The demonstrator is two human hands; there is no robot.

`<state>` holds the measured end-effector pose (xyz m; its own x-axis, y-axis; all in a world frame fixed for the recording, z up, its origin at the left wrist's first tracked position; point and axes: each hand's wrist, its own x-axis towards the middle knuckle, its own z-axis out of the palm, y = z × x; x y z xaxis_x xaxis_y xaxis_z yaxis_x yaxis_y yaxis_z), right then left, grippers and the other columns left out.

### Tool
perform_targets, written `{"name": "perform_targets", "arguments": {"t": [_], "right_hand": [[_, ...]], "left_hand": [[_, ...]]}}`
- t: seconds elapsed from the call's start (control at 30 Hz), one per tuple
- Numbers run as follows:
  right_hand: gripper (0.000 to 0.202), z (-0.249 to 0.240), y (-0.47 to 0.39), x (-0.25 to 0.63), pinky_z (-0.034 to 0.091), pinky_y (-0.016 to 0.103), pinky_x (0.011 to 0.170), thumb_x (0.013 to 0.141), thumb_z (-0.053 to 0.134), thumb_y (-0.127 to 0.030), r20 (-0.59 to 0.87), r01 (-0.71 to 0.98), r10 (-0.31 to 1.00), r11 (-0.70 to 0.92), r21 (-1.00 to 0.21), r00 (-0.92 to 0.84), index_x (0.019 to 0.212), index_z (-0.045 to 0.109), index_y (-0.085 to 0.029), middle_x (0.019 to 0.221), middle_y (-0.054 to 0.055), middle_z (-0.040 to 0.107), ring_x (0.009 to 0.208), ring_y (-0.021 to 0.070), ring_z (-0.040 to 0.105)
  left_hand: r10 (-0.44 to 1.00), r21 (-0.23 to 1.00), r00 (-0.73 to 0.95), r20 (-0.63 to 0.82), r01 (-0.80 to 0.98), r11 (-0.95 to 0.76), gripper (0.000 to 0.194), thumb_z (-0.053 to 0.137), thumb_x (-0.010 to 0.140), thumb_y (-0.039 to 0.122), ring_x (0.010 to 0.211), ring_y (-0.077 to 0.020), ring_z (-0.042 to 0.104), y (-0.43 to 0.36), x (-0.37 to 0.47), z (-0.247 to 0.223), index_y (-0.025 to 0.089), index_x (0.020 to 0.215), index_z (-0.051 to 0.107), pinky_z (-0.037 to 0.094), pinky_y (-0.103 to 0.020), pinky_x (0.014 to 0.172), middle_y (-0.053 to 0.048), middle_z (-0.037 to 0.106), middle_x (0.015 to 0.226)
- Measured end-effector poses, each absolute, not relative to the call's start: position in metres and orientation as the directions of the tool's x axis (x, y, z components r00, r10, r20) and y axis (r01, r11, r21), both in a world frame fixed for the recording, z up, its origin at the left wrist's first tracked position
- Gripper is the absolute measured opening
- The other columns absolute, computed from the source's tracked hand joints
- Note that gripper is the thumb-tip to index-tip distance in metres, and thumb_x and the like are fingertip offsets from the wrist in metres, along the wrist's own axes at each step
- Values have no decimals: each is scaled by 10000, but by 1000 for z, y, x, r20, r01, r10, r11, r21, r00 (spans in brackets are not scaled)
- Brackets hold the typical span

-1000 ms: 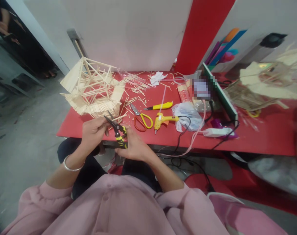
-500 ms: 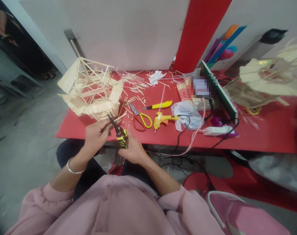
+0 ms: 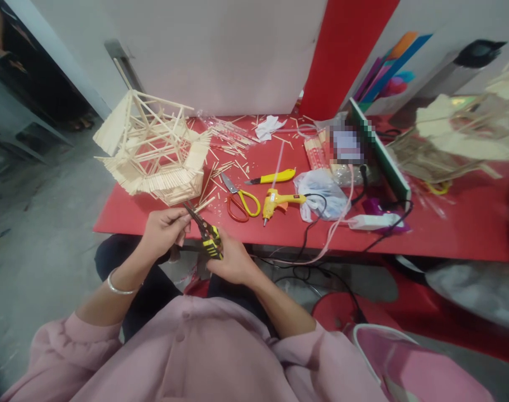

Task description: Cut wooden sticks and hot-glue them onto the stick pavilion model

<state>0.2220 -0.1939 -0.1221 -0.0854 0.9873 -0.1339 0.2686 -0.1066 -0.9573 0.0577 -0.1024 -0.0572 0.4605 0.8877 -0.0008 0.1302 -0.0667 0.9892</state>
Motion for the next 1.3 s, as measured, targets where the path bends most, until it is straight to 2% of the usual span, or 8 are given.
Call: {"name": "perform_targets", "arguments": {"t": [0.33, 0.5, 0.7, 0.87, 0.93, 1.03, 1.2, 1.3], "right_hand": [[627, -122, -193, 227, 408, 345, 887, 615, 631, -247, -146, 62, 976, -138, -989, -161, 1226, 490, -213, 1064, 22, 566, 990, 206, 507], [557, -129, -203, 231, 375, 280, 693, 637, 628, -210, -252, -118, 934, -288, -950, -253, 1188, 545, -214, 848, -32, 512, 742, 125, 463], [526, -146, -205, 233, 244, 241, 546, 643, 631, -261, -144, -639, 809, -547, -541, -570, 1161, 560, -201, 742, -55, 417, 560, 66, 322], [531, -148, -194, 239, 213, 233, 536, 638, 581, -269, -115, -668, 748, -642, -376, -654, 1160, 551, -174, 724, -44, 399, 559, 72, 286], [556, -149, -190, 242, 201, 228, 527, 630, 573, -288, -106, -667, 732, -663, -339, -673, 1173, 537, -173, 709, -48, 381, 550, 73, 259], [579, -149, -188, 243, 177, 218, 506, 616, 568, -314, -90, -657, 704, -695, -291, -705, 1176, 529, -173, 688, -56, 345, 535, 70, 222], [655, -144, -194, 237, 242, 226, 508, 622, 587, -385, -112, -620, 694, -694, -365, -711, 1238, 514, -175, 725, -33, 398, 579, 90, 308], [761, -134, -199, 236, 331, 251, 548, 630, 625, -435, -247, -536, 797, -566, -627, -552, 1338, 464, -208, 839, 9, 475, 675, 126, 409]], "left_hand": [[918, 989, 396, 14, 130, -71, 241, 671, 803, 339, 316, -53, 449, -96, 56, -69, 161, 649, 622, 314, -175, 352, 46, 533, 490], [901, 990, 433, 29, 113, -86, 229, 698, 793, 372, 334, -51, 434, -91, 54, -78, 160, 706, 677, 313, -181, 360, 42, 539, 499], [884, 1000, 468, 2, -23, 10, 283, 696, 779, 453, 375, -81, 475, -75, 68, -121, 170, 776, 701, 379, -210, 403, 6, 637, 587], [910, 861, 335, 245, 356, -363, 72, 675, 766, 218, 771, -200, 667, -61, 89, -153, 199, 779, 743, 526, -315, 733, -45, 742, 798], [919, 854, 273, 285, 363, -373, 160, 658, 757, 170, 884, -219, 674, -59, 95, -159, 196, 885, 752, 526, -345, 805, -72, 754, 926], [954, 962, 243, 176, 163, -219, 368, 647, 754, 172, 796, -179, 688, -61, 101, -162, 196, 1117, 701, 533, -281, 670, -94, 748, 1028], [969, 985, 245, -17, -162, 58, 437, 719, 710, 270, 480, -101, 601, -66, 101, -154, 161, 1128, 657, 451, -198, 431, -42, 747, 803], [998, 988, 52, -26, -148, 33, 282, 754, 701, 327, 434, -88, 579, -70, 90, -147, 145, 897, 667, 434, -187, 387, -20, 726, 724]]}}
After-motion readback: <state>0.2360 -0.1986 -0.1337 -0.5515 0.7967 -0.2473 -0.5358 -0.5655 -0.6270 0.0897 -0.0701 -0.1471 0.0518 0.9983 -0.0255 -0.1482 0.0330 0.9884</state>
